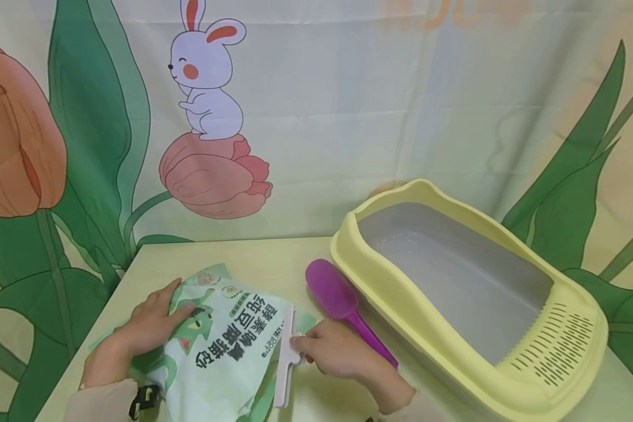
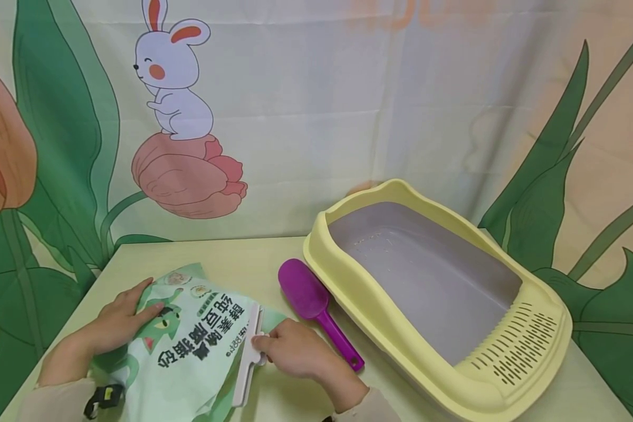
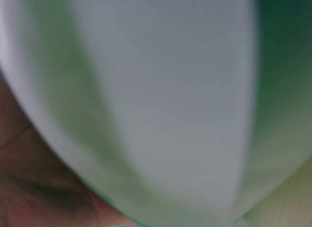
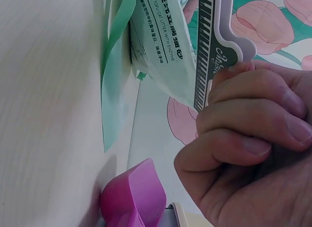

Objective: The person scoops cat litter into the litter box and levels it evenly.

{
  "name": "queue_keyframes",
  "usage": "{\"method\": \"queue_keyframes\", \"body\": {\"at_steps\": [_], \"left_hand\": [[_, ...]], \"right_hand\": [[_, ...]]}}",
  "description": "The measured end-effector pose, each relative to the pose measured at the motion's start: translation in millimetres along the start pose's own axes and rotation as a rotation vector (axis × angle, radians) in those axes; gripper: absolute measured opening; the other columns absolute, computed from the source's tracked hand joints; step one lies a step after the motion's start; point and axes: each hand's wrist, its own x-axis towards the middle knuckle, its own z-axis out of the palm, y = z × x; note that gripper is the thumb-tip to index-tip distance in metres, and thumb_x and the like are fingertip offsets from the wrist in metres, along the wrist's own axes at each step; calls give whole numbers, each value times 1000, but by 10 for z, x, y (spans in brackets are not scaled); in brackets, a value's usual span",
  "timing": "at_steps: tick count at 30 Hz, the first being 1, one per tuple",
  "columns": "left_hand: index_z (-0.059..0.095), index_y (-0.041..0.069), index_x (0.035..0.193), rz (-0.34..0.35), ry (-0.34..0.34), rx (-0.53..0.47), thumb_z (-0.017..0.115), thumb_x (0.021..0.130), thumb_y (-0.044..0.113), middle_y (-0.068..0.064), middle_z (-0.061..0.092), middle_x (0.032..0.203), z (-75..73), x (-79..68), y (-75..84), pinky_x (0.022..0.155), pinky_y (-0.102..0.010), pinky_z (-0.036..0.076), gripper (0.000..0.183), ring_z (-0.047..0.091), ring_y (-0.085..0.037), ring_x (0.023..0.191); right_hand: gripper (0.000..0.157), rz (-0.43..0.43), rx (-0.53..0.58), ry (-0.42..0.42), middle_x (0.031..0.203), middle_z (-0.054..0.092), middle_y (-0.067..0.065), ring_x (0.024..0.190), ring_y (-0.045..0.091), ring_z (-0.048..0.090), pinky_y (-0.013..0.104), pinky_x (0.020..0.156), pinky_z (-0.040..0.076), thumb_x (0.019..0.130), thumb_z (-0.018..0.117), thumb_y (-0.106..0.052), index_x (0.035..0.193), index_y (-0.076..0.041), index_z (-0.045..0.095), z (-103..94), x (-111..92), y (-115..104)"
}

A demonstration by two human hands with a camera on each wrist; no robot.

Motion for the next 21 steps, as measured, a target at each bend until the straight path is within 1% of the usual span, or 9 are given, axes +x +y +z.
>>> {"method": "queue_keyframes", "body": {"at_steps": [2,4,11,17,21], "left_hand": [[10,2,165,-4,4,1,41,104,66,-40,19,160,10,13,-25,109,-81,23,94,20,-68,141],[10,0,164,0,2,6,41,105,64,-42,19,159,1,11,-15,108,-82,23,93,21,-69,140],[10,-4,163,-12,-10,29,43,109,52,-43,20,157,-72,-94,190,109,-81,25,85,23,-69,139],[11,-5,163,-13,-10,23,43,109,51,-44,20,157,-66,-91,189,110,-81,23,84,22,-69,139],[11,-5,163,-12,-9,29,44,109,51,-44,21,157,-70,-95,197,109,-80,24,84,23,-69,139]], "right_hand": [[49,-3,5,-7,47,35,-11,45,8,29,23,42,21,102,59,-37,57,-19,55,-13,-8,0],[48,-9,6,-11,48,35,-11,45,7,29,23,42,21,102,59,-37,57,-19,55,-29,-14,-1],[46,-11,3,-17,50,38,-10,45,8,31,23,42,23,101,60,-38,60,-18,59,-65,-22,-3],[46,-3,-2,-26,49,37,-10,45,8,31,23,43,23,101,60,-38,60,-17,60,-87,-32,-5],[45,-6,-5,-32,50,38,-10,45,8,31,24,43,23,101,61,-39,62,-16,63,-118,-42,-4]]}}
